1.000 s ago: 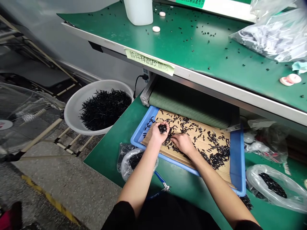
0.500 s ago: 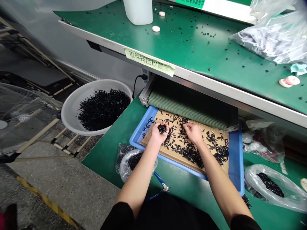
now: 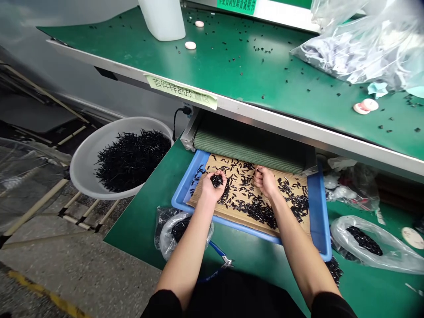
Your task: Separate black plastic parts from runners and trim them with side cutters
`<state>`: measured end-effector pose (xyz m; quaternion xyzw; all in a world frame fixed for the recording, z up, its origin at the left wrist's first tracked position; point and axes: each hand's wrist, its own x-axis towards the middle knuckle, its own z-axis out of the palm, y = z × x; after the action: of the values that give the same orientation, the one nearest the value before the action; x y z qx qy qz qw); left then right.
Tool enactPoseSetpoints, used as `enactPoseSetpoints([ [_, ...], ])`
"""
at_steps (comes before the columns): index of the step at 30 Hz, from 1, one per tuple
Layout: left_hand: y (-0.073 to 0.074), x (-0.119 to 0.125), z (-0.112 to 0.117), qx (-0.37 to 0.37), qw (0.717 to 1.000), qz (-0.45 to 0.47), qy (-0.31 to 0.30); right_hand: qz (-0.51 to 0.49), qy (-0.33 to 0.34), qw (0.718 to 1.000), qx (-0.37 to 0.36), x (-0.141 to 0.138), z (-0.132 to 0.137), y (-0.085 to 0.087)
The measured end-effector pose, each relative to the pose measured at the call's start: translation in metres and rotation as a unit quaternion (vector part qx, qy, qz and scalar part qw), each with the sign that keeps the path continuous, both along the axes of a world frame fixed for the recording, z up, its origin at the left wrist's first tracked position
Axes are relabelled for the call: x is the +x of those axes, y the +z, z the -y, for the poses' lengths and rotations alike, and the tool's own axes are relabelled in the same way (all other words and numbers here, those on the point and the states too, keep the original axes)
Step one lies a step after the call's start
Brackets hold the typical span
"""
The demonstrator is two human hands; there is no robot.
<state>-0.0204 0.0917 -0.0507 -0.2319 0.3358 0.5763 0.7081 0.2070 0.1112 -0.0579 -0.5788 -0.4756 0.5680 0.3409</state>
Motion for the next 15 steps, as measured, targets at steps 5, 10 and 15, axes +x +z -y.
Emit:
enactPoseSetpoints([
  [5,0.002,0.001,-0.002,-0.002,1.000,-0.014,-0.006,0.114,-0.007,0.993,0.038,0.007,0.005,0.002],
  [10,0.006,0.000,-0.002,-0.001,1.000,-0.025,-0.013,0.217,0.008,0.974,0.063,-0.001,0.003,0.005],
  [15,0.008,0.000,-0.002,0.003,0.999,-0.025,-0.019,0.203,-0.004,0.978,0.043,-0.008,0.001,0.003],
])
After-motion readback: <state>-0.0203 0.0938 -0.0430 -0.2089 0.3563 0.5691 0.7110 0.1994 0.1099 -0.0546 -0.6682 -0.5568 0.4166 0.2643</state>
